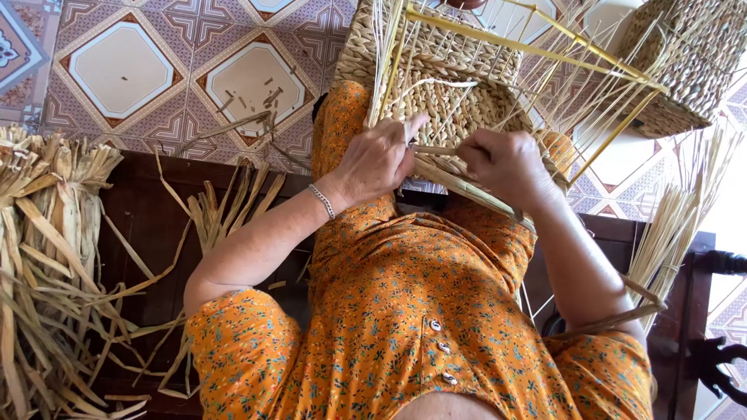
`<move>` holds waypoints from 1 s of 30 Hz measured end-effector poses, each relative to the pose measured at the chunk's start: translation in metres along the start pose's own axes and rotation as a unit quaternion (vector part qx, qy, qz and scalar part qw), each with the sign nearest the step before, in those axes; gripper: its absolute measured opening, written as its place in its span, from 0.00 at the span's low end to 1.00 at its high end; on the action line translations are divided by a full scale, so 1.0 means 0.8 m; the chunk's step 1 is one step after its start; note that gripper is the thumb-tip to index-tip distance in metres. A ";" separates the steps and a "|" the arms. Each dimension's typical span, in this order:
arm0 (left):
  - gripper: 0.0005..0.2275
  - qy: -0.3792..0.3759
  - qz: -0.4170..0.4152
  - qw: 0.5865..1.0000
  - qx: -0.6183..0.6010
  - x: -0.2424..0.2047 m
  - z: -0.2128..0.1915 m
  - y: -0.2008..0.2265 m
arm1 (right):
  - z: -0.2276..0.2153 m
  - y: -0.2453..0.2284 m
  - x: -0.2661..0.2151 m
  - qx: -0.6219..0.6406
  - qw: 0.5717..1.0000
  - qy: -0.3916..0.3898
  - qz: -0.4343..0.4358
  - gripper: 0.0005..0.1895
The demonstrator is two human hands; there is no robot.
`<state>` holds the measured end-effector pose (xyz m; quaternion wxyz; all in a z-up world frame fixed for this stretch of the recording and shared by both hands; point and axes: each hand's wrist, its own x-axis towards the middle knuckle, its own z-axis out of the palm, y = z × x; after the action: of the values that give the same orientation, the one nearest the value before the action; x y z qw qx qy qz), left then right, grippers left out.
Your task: The person weaves a basket by wrapping and threading dried fiber strips around a frame by hand, trimming excess material with scissors.
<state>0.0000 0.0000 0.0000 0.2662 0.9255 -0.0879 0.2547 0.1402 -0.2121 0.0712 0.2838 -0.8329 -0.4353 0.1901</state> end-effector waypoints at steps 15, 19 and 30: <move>0.09 0.056 0.041 0.997 -0.026 -0.027 -0.004 -0.016 | 0.056 -0.006 0.005 -0.222 0.927 0.230 -0.197 0.21; 0.10 0.040 -0.047 0.996 -0.060 -0.007 0.015 -0.026 | 0.054 -0.010 -0.021 -0.194 0.955 0.164 -0.154 0.17; 0.36 0.062 -0.066 0.995 0.040 0.006 0.032 -0.024 | 0.002 0.047 -0.123 -0.118 0.988 0.084 -0.050 0.06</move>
<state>0.0204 0.0023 -0.0244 0.2501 0.9217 0.0005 0.2966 0.1085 -0.3109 0.0524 0.2285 -0.8506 -0.4707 0.0524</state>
